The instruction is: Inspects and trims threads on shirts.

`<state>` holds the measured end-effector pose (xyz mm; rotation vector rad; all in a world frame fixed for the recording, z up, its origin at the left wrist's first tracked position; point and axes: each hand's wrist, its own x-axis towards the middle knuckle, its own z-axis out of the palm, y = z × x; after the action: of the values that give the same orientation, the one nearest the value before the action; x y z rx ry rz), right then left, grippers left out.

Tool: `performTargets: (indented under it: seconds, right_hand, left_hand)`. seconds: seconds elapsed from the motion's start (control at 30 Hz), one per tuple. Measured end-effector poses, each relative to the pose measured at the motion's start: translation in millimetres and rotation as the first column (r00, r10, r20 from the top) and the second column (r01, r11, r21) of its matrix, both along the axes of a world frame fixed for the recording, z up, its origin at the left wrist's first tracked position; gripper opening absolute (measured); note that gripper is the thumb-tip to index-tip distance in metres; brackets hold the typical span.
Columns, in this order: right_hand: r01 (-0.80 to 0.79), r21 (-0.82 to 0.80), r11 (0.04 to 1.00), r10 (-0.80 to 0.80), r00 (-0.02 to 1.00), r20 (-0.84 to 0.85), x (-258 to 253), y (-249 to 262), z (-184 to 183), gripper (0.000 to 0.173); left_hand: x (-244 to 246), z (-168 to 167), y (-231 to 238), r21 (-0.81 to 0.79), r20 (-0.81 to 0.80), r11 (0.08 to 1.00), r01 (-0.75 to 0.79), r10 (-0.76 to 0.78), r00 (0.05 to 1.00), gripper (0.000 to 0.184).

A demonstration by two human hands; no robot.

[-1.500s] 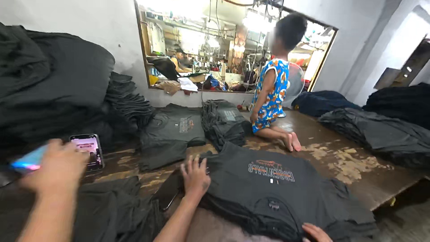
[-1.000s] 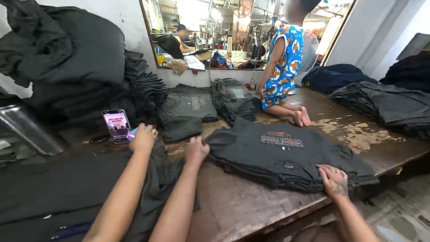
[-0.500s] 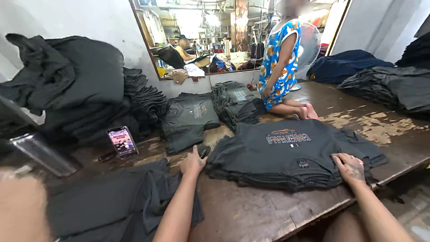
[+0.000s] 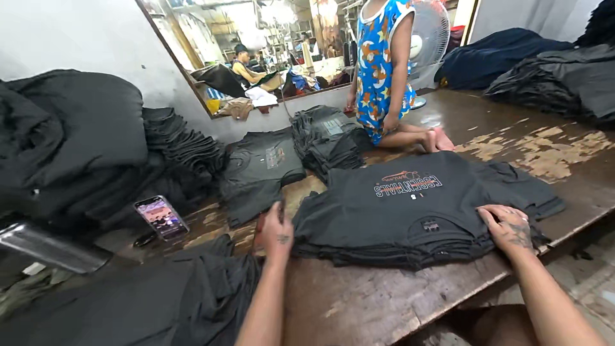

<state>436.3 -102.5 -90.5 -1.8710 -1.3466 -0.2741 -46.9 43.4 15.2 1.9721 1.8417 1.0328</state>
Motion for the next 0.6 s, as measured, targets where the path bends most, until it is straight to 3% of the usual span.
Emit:
performTargets:
  seconds: [0.1, 0.2, 0.27, 0.43, 0.6]
  right_hand:
    - [0.006, -0.020, 1.000, -0.006, 1.000, 0.010, -3, -1, 3, 0.041]
    - [0.019, -0.056, 0.998, -0.018, 1.000, 0.017, -9, -2, 8, 0.039]
    - [0.039, -0.107, 0.994, -0.036, 0.999, 0.022, -13, -4, 11, 0.038]
    - [0.065, -0.135, 0.989, -0.066, 0.998, 0.000, -37, -20, 12, 0.035]
    - [0.051, -0.158, 0.986, -0.062, 0.996, -0.067, -49, -29, 19, 0.031]
  left_hand:
    - [62, 12, -32, -0.019, -0.026, 0.968, 0.249, -0.250, 0.968, 0.037]
    - [115, 10, -54, 0.066, -0.146, 0.844, 0.533, -0.520, 0.841, 0.035]
    - [139, 3, -53, 0.093, -0.173, 0.762, 0.641, -0.622, 0.764, 0.036]
    - [159, -17, -25, -0.343, -0.283, 0.745, 0.572, -0.663, 0.693, 0.036]
    - [154, -10, -24, -0.414, -0.268, 0.732, 0.541, -0.666, 0.696, 0.035]
